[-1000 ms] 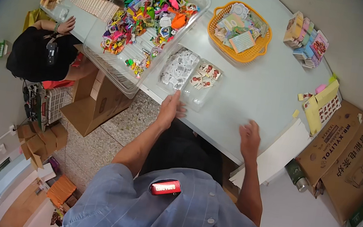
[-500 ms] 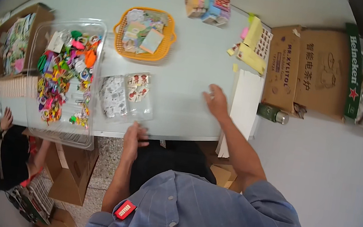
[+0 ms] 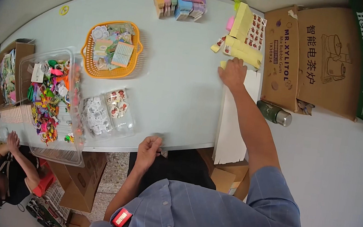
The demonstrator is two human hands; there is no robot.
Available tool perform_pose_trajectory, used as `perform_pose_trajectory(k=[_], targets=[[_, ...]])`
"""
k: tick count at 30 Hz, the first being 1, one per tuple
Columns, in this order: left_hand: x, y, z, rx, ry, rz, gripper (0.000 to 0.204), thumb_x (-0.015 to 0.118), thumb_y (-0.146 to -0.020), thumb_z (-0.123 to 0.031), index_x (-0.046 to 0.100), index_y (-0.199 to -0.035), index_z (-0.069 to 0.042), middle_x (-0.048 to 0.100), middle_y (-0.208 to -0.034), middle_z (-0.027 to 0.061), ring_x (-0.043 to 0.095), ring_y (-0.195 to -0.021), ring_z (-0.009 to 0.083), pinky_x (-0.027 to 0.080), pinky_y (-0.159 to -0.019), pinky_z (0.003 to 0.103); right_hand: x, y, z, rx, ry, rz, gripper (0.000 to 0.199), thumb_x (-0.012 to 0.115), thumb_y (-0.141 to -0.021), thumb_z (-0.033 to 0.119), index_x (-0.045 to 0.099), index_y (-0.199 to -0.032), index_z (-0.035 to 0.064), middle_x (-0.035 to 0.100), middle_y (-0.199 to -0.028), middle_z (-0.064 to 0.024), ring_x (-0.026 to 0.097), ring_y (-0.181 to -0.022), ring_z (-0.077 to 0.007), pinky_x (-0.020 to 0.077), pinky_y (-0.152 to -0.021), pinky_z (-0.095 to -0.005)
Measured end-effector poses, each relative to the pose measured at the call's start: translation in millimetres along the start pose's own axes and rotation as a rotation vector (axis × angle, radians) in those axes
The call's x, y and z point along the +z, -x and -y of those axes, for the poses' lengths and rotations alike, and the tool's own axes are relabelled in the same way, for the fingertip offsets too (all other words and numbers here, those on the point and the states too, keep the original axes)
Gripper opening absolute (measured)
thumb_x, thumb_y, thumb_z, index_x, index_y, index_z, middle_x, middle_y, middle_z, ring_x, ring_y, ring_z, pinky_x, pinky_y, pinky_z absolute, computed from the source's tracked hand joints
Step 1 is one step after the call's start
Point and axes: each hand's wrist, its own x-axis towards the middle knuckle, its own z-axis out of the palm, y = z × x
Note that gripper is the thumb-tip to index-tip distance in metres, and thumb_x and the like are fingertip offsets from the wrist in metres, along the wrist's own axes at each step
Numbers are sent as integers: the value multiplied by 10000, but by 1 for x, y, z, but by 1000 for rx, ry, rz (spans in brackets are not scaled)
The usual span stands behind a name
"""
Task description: Applying small stickers to individual objects on a workbench.
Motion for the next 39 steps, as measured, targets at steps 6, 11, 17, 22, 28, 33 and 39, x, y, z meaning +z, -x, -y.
perform_pose_trajectory(k=[6, 11, 17, 22, 28, 33, 39], targets=[[26, -12, -4, -11, 61, -3, 305, 685, -1008, -333, 652, -1102, -45, 668, -869, 2, 603, -754, 77, 520, -670, 248, -1, -31, 12, 5, 62, 100, 307, 599, -875, 288, 769, -931, 38, 704, -1095, -138, 611, -1083, -287, 420, -967, -473], [27, -11, -5, -48, 42, -56, 305, 685, -1006, -324, 647, -1097, -35, 661, -856, 5, 597, -741, 77, 521, -664, 245, 23, -23, -14, 7, -100, -98, 261, 598, -873, 247, 769, -936, 60, 727, -957, -149, 653, -997, -311, 425, -942, -483], [-2, -17, 13, -60, 43, -150, 308, 670, -1011, -316, 648, -1057, -13, 650, -825, 22, 591, -722, 93, 493, -628, 249, 45, -19, -16, -190, -545, -532, 171, 632, -891, 169, 743, -979, 73, 715, -919, -207, 683, -803, -371, 520, -754, -465], [-18, -40, 47, 161, -145, -174, 284, 658, -1019, -286, 657, -1026, -2, 660, -822, 39, 602, -728, 108, 495, -625, 270, 10, 43, 81, 7, -1436, -9, 224, 662, -984, 175, 703, -1053, -34, 740, -948, -50, 656, -823, -103, 506, -711, -256], [-16, -45, 67, 209, -113, -126, 191, 646, -1028, -190, 615, -979, -8, 664, -820, 42, 609, -743, 95, 500, -679, 277, 1, 147, 225, -384, -1524, 401, 220, 669, -979, 140, 673, -1107, -38, 747, -957, -93, 705, -878, -129, 545, -719, -290], [-13, -33, 51, 330, -58, -78, 222, 669, -1004, -212, 623, -1025, 5, 643, -808, 56, 603, -716, 128, 524, -644, 312, 3, 175, 263, -542, -1101, 74, 347, 766, -908, 197, 654, -1194, 36, 696, -986, -130, 672, -768, -225, 556, -700, -327], [14, -9, -16, 212, -140, 39, 276, 689, -992, -215, 625, -1084, 37, 656, -869, 77, 620, -746, 129, 553, -663, 312, 19, 114, 153, 0, -1269, -96, 344, 768, -921, 180, 646, -1204, 27, 697, -966, -84, 641, -798, -146, 543, -714, -301]])
